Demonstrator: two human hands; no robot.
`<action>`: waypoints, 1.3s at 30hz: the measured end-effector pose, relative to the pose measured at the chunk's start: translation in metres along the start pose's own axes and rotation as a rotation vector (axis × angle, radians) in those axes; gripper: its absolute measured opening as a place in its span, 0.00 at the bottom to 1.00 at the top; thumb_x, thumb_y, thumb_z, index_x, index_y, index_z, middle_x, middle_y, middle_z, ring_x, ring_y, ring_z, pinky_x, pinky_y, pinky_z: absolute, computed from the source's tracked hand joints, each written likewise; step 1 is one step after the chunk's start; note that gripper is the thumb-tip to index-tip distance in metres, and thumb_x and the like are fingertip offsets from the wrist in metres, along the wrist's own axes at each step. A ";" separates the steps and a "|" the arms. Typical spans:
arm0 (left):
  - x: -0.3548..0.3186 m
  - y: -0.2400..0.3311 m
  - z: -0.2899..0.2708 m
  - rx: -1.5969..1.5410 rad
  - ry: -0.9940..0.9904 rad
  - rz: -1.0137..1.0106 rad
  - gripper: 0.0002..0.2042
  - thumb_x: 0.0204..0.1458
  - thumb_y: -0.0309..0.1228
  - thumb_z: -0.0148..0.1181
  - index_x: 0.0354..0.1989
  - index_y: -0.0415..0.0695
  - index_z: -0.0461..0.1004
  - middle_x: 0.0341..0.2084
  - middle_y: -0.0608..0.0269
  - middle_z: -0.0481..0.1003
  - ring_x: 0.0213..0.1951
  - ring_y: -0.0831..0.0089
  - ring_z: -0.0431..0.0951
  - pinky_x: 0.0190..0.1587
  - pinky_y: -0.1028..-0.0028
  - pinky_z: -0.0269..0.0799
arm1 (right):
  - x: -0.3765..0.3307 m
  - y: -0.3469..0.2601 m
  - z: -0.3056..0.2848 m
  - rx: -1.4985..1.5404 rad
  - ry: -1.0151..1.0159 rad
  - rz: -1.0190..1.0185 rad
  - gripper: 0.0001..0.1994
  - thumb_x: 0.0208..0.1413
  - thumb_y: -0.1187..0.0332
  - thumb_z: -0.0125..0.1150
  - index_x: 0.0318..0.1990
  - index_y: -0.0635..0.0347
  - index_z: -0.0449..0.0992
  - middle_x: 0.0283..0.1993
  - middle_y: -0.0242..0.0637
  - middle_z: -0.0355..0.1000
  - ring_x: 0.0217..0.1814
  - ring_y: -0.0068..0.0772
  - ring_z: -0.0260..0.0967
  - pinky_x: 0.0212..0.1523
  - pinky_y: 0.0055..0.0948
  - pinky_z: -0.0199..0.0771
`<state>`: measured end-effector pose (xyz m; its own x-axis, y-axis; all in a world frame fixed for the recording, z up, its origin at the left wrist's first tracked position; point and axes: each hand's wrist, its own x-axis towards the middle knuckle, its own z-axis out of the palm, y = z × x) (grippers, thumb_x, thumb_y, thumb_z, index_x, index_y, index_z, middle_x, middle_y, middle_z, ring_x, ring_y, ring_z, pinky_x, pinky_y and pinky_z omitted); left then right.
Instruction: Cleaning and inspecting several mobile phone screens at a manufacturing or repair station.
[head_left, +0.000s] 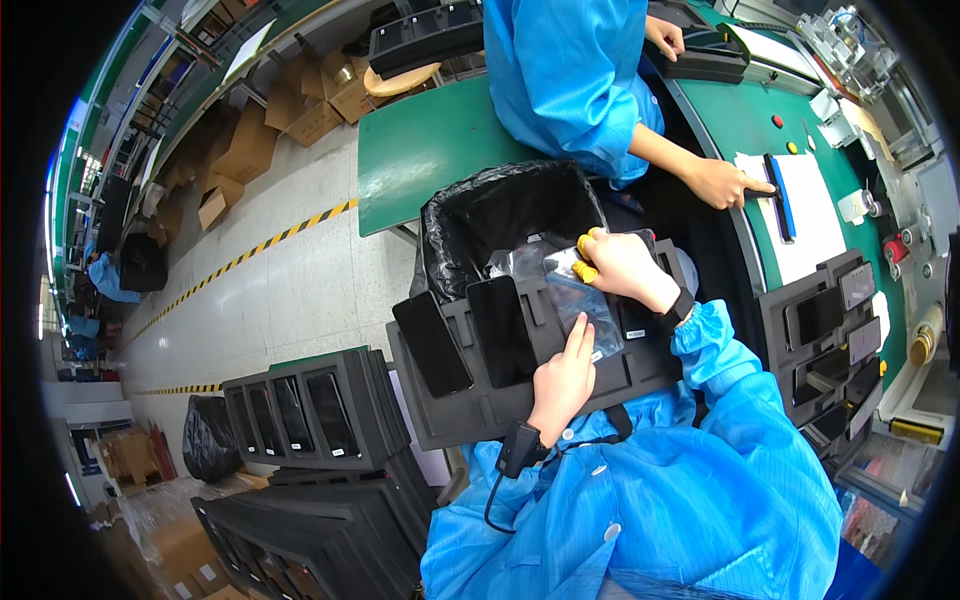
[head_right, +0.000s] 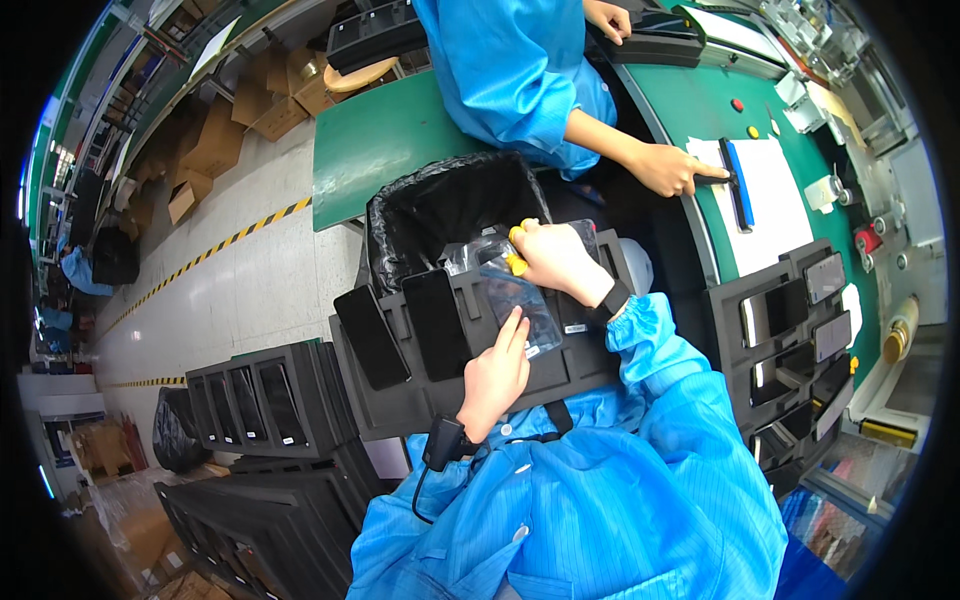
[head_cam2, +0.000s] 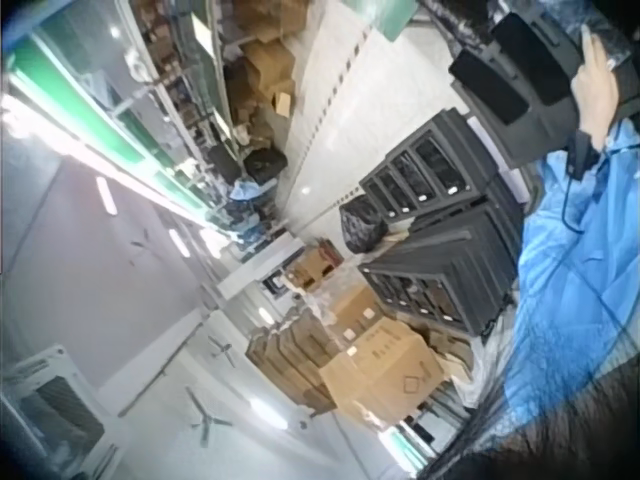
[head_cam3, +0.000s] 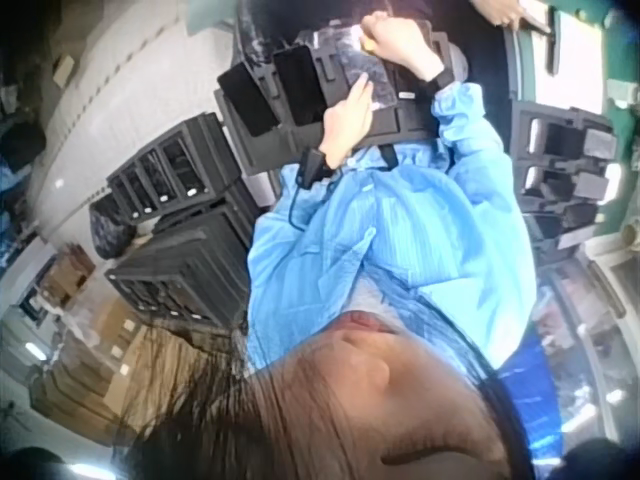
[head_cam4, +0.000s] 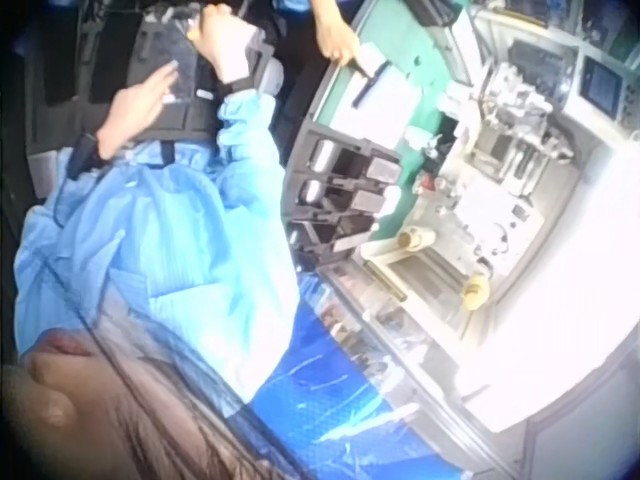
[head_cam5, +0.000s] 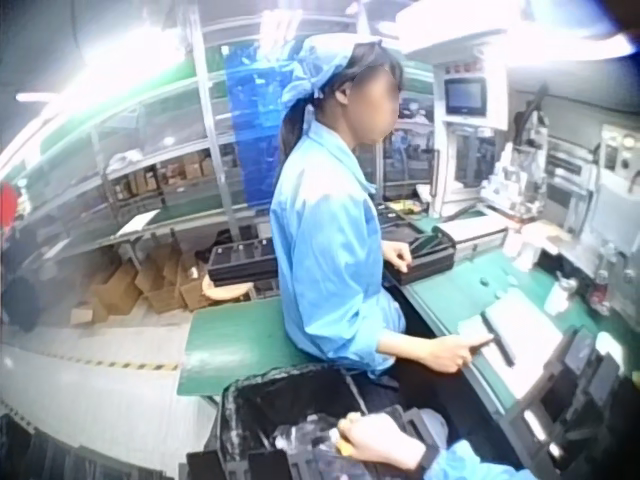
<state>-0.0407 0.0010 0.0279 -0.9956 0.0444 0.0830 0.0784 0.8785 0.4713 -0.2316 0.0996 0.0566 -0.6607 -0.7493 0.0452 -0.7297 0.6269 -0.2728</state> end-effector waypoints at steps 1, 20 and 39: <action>-0.001 -0.001 0.001 0.003 -0.005 0.002 0.26 0.44 0.28 0.56 0.56 0.41 0.67 0.63 0.60 0.61 0.21 0.68 0.76 0.23 0.71 0.74 | 0.000 -0.003 0.000 -0.007 0.003 -0.009 0.16 0.48 0.57 0.62 0.32 0.62 0.74 0.31 0.45 0.71 0.30 0.48 0.73 0.31 0.41 0.74; -0.018 0.027 -0.022 -0.137 0.238 0.252 0.10 0.44 0.29 0.60 0.36 0.43 0.76 0.34 0.56 0.76 0.22 0.62 0.76 0.24 0.69 0.72 | -0.106 -0.033 -0.069 0.969 -0.094 -0.356 0.04 0.52 0.72 0.60 0.32 0.62 0.73 0.31 0.40 0.69 0.32 0.42 0.69 0.32 0.34 0.70; 0.060 0.061 0.033 0.093 -0.117 0.212 0.22 0.50 0.30 0.55 0.55 0.37 0.67 0.61 0.57 0.63 0.20 0.67 0.77 0.22 0.69 0.74 | -0.061 0.079 0.001 0.053 0.360 0.325 0.08 0.47 0.68 0.61 0.34 0.59 0.74 0.33 0.43 0.71 0.34 0.45 0.72 0.35 0.40 0.71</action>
<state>-0.0971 0.0725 0.0326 -0.9571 0.2822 0.0662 0.2862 0.8834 0.3711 -0.2486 0.1942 0.0314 -0.8785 -0.3898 0.2763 -0.4721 0.7974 -0.3759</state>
